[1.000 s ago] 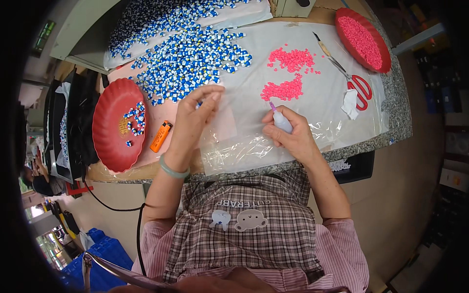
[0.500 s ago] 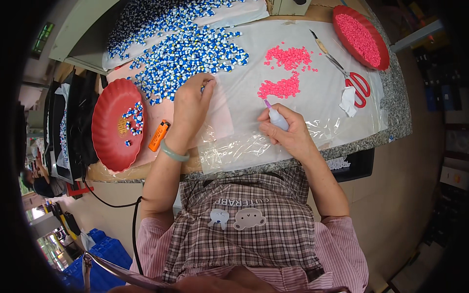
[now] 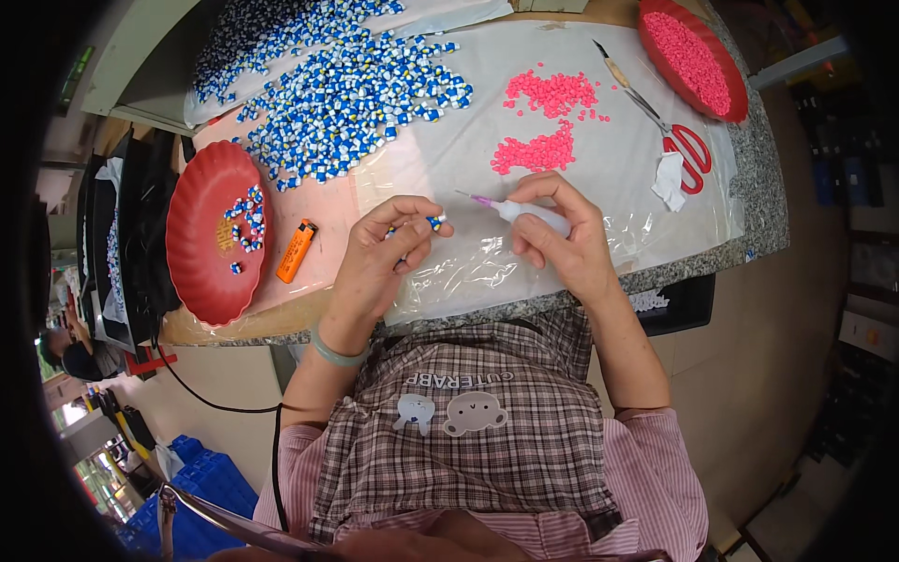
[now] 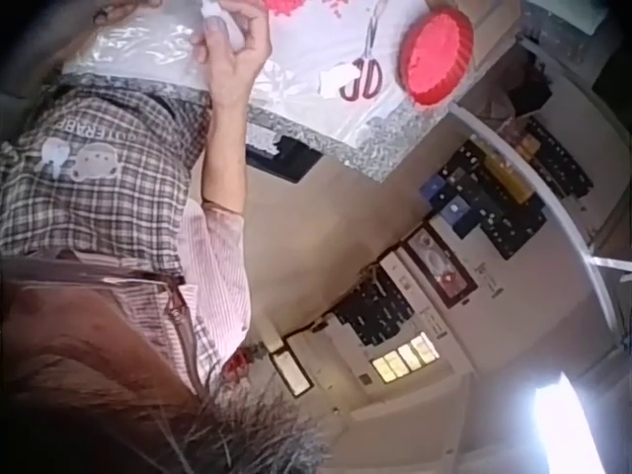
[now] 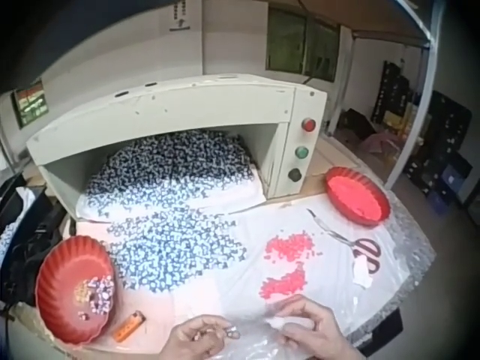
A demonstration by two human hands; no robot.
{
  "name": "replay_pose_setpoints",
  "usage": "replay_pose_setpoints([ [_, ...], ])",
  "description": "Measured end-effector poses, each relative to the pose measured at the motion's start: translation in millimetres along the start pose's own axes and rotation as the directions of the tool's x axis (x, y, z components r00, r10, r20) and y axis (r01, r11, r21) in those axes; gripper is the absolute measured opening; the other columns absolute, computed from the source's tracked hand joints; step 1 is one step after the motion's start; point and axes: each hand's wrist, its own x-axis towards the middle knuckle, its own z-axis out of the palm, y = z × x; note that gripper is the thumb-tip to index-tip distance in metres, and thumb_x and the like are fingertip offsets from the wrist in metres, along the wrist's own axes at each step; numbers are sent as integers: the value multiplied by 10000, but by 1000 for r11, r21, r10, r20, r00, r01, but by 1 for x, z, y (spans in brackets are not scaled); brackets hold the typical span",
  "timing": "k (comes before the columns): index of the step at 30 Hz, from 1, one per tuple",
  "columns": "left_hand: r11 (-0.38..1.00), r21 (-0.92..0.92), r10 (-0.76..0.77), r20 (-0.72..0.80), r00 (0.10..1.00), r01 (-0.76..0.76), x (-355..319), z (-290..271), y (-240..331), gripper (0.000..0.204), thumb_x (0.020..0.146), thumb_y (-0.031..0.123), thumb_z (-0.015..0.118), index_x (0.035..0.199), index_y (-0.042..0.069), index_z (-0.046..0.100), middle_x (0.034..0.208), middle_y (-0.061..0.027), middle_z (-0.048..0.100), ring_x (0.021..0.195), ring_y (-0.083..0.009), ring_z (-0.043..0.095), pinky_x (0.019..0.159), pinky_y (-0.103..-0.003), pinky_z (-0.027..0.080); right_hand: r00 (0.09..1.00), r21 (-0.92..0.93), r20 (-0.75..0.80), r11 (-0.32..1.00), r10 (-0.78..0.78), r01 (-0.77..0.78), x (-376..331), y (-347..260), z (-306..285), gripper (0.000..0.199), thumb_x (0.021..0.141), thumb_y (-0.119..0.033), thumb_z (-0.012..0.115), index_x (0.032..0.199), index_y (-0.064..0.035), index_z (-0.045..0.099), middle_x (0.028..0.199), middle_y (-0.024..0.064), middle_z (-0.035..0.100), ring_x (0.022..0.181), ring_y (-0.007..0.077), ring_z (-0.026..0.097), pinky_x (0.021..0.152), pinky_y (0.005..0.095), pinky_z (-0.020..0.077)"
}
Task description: Assembling small plastic components by applying glue and joining them.
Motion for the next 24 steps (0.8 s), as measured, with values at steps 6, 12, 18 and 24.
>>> replay_pose_setpoints([
  [6,988,154,1,-95,996,13,-9,8,-8,219,903,30,629,1120,10,624,953,-89,695,578,-6,392,507,-153,306,989,29,-117,995,-92,96,-5,-1,-2,301,860,-28,664,1129,-7,532,971,113,609,605,113,577,465,204,411],
  [12,942,318,149,-105,983,-109,-13,9,-21,232,900,71,671,1123,9,652,961,-58,695,675,-28,530,576,-160,418,956,-238,-208,958,-209,157,-14,-13,12,325,882,-61,674,1171,4,540,948,115,651,633,102,582,492,198,434],
  [18,859,489,219,-79,972,-153,-13,9,-25,220,902,89,677,1108,13,674,977,-27,681,756,-38,570,625,-173,452,904,-495,-65,800,-423,339,-18,-10,10,388,910,-111,657,1245,34,527,937,116,652,648,108,583,554,217,484],
  [24,849,502,239,-85,967,-166,-15,11,-23,212,900,94,680,1097,16,678,970,-14,679,762,-38,563,635,-176,452,873,-618,14,682,-487,391,-19,-12,11,375,917,-115,648,1240,43,539,926,131,656,649,114,589,565,223,489],
])
